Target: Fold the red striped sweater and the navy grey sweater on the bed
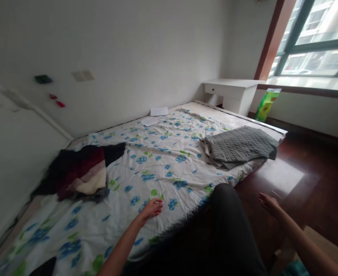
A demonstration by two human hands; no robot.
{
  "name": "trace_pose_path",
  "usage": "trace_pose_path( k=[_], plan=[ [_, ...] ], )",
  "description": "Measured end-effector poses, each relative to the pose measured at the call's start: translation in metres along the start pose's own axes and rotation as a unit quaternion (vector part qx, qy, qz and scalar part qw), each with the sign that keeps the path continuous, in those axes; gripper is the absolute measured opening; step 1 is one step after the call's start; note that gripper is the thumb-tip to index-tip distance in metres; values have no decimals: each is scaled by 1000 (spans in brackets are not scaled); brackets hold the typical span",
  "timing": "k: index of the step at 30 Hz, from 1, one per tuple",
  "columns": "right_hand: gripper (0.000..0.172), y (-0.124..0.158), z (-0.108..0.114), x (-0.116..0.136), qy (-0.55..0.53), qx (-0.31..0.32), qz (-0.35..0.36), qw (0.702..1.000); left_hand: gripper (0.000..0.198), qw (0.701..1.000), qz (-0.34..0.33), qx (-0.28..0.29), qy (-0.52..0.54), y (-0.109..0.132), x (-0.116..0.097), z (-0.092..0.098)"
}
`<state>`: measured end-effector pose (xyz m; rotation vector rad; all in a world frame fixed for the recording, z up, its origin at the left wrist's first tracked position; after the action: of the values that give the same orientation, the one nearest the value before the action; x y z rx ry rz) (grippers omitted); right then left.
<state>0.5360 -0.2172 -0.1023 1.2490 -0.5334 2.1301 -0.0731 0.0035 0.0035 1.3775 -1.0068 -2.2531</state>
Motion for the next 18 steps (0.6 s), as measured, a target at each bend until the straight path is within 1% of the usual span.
trace_pose_path(
  k=[2, 3, 4, 6, 8, 9, 11, 12, 13, 14, 15, 16, 18],
  plan=[
    [51, 14, -16, -7, -53, 38, -90, 994, 63, 999, 19, -38, -23, 24, 29, 63],
    [52, 15, -22, -4, -70, 54, -113, 990, 66, 998, 23, -58, -31, 37, 42, 92],
    [52, 12, -29, 2, -82, 64, -115, 988, 68, 996, 24, -78, -36, 51, 54, 118],
    [51, 0, -41, 30, -97, 74, -78, 990, 71, 992, 14, -120, -35, 76, 78, 161],
    [55, -14, -58, 73, -111, 82, -13, 990, 71, 987, 1, -157, -20, 94, 99, 189],
    [59, -19, -69, 98, -118, 91, 22, 989, 69, 984, -2, -175, -15, 99, 109, 198],
    [67, -20, -96, 151, -139, 130, 85, 978, 58, 977, 9, -211, -43, 101, 124, 206],
    [69, -16, -113, 177, -148, 164, 113, 969, 50, 971, 17, -227, -79, 99, 128, 207],
    [70, -10, -131, 200, -152, 212, 137, 956, 41, 962, 21, -244, -124, 94, 131, 207],
    [70, -2, -152, 221, -152, 272, 158, 937, 33, 949, 19, -262, -172, 89, 131, 206],
    [68, 8, -174, 239, -147, 340, 178, 912, 27, 935, 14, -280, -215, 83, 129, 205],
    [66, 19, -197, 254, -135, 411, 195, 881, 27, 921, 5, -300, -248, 76, 127, 205],
    [55, 41, -243, 270, -82, 536, 218, 811, 40, 896, -9, -338, -287, 63, 121, 204]
  ],
)
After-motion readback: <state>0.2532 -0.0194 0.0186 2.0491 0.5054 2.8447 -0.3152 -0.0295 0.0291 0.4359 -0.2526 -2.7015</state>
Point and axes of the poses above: each hand's wrist, its own y-axis away from the middle knuckle, its own z-axis out of the back of the hand, x = y × z, the point moved 1 cm from there along -y, towards the middle knuckle, and after that the axes turned 9 degrees about z, right-handed, at the moved point
